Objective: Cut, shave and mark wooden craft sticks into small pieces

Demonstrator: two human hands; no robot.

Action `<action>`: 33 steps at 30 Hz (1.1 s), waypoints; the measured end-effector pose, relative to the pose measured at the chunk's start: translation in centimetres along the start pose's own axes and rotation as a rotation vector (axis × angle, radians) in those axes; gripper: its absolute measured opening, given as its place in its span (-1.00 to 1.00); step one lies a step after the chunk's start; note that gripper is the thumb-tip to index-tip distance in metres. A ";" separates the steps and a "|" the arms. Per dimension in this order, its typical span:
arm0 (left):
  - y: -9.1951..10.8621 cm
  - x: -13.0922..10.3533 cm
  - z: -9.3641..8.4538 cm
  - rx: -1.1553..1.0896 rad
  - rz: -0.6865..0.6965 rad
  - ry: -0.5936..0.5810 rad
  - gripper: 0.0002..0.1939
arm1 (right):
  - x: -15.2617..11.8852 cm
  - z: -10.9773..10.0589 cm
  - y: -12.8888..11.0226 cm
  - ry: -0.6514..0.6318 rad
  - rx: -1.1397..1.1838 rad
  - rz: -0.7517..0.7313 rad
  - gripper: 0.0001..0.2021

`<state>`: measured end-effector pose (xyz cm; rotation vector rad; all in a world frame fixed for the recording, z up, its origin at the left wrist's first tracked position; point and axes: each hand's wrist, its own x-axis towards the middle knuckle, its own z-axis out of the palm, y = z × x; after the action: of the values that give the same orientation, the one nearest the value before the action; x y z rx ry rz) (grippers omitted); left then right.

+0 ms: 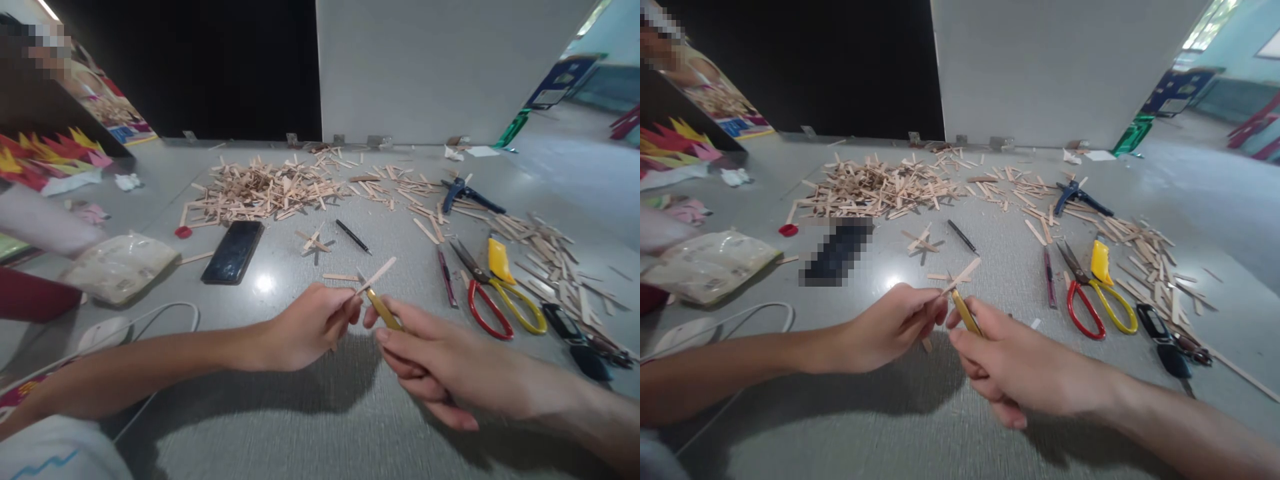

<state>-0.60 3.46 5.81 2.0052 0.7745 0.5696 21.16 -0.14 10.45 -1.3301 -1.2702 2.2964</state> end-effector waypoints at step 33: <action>0.6 0.6 -0.6 -0.781 -0.262 -0.170 -0.45 | -1.2 -2.7 2.2 0.334 -1.019 -0.390 -0.63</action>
<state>-0.35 4.00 6.67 1.1935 0.5746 0.4451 24.46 -0.58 8.91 -1.4077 -2.4059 1.0688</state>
